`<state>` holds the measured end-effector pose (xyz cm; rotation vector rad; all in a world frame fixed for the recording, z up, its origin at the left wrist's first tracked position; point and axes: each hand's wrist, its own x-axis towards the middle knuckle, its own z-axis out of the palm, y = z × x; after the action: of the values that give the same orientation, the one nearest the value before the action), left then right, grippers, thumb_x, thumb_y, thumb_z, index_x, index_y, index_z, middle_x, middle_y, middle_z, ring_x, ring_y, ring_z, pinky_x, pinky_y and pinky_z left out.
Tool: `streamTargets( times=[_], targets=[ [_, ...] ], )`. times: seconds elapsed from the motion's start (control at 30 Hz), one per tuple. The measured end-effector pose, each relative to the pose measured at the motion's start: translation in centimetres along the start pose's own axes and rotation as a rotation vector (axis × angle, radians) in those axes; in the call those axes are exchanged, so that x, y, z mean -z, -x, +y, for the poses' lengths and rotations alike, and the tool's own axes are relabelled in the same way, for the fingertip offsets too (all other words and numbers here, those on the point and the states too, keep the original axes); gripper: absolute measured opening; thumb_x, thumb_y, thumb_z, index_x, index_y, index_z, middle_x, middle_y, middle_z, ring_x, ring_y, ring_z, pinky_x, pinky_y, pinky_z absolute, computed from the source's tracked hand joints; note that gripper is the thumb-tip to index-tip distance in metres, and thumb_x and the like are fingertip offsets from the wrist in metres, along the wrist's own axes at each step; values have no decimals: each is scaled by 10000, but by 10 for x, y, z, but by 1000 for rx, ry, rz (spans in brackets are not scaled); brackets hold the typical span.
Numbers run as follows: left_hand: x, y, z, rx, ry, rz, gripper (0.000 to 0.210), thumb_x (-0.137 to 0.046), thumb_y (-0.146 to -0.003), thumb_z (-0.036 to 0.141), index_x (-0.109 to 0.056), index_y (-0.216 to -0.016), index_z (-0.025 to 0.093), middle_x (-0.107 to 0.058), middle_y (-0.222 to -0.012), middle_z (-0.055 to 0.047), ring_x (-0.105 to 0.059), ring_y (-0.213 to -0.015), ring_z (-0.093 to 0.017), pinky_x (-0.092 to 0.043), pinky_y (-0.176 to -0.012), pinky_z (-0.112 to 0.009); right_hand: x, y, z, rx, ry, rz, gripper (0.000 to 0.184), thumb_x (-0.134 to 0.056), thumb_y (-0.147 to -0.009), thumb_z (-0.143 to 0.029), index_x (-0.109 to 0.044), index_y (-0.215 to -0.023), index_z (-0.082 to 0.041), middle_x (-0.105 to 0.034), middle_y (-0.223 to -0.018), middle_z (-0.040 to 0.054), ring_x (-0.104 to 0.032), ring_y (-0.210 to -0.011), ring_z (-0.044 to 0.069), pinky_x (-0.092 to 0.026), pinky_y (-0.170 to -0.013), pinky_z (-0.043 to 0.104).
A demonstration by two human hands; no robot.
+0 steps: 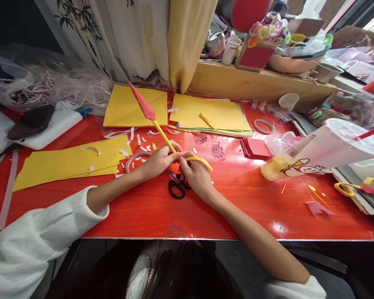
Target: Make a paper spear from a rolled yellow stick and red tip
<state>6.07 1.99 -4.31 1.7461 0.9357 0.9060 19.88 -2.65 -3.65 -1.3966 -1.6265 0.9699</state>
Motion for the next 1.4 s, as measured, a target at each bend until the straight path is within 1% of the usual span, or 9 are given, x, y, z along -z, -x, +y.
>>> streamTargets(
  times=[0.23, 0.47, 0.53, 0.67, 0.8, 0.93, 1.13, 1.33, 1.4],
  targets=[
    [-1, 3, 4, -4, -112, -94, 100, -409, -838, 251, -389, -914, 190, -493, -689, 27, -511, -652, -106, -399, -633, -249, 14, -11, -4, -108, -95, -208, 182, -417, -791, -239, -472, -633, -168, -486, -447, -38, -409, -299, 75, -259, -310, 201],
    [-1, 5, 5, -28, -116, -139, 91, -393, -843, 246, -382, -911, 186, -474, -713, 21, -484, -656, -101, -389, -634, -245, 23, -16, -1, -121, -105, -278, 176, -422, -762, -208, -459, -595, -167, -438, -420, -48, -349, -334, 63, -234, -347, 213],
    [0, 6, 5, -48, -156, -175, 85, -396, -843, 246, -391, -903, 186, -468, -716, 21, -471, -651, -99, -382, -631, -243, 28, -15, -3, -117, -79, -326, 213, -457, -759, -222, -461, -555, -161, -419, -408, -48, -330, -351, 56, -229, -361, 215],
    [0, 5, 5, -69, -138, -166, 86, -394, -844, 255, -385, -899, 189, -465, -721, 24, -470, -653, -97, -384, -633, -241, 35, -15, -8, -122, -20, -406, 241, -470, -796, -341, -507, -639, -162, -457, -466, -47, -355, -376, 58, -258, -382, 215],
    [0, 3, 2, -44, -50, -109, 98, -367, -852, 262, -359, -922, 194, -463, -687, 35, -479, -644, -98, -388, -626, -240, 31, -14, -10, -149, -58, -326, 285, -449, -814, -388, -498, -644, -164, -462, -468, -38, -416, -377, 76, -316, -383, 217],
    [-1, 3, 0, -62, -61, -101, 109, -385, -847, 266, -357, -929, 199, -454, -695, 36, -473, -646, -97, -381, -628, -237, 25, -12, -9, -192, -88, -318, 320, -391, -842, -386, -476, -620, -172, -461, -414, -28, -403, -327, 88, -297, -341, 224],
    [-1, 4, 4, -58, -110, -92, 83, -385, -841, 229, -360, -912, 193, -446, -694, 34, -458, -627, -95, -367, -626, -239, 26, -10, -6, -51, 80, -248, 410, -413, -840, -423, -401, -508, -183, -420, -440, -27, -378, -387, 75, -280, -369, 214],
    [0, 4, 8, -40, -53, -67, 90, -376, -847, 250, -348, -911, 193, -432, -659, 40, -447, -634, -100, -368, -634, -241, 16, -9, 0, -79, -98, -63, 481, -360, -841, -522, -364, -493, -191, -302, -418, -45, -273, -374, 73, -207, -374, 238],
    [-1, 4, 8, -48, -48, -86, 89, -376, -846, 241, -345, -913, 191, -432, -661, 37, -448, -635, -101, -369, -636, -244, 18, -11, 3, -27, -58, -60, 475, -377, -838, -515, -353, -493, -189, -285, -445, -46, -256, -399, 73, -208, -398, 236]
  ],
)
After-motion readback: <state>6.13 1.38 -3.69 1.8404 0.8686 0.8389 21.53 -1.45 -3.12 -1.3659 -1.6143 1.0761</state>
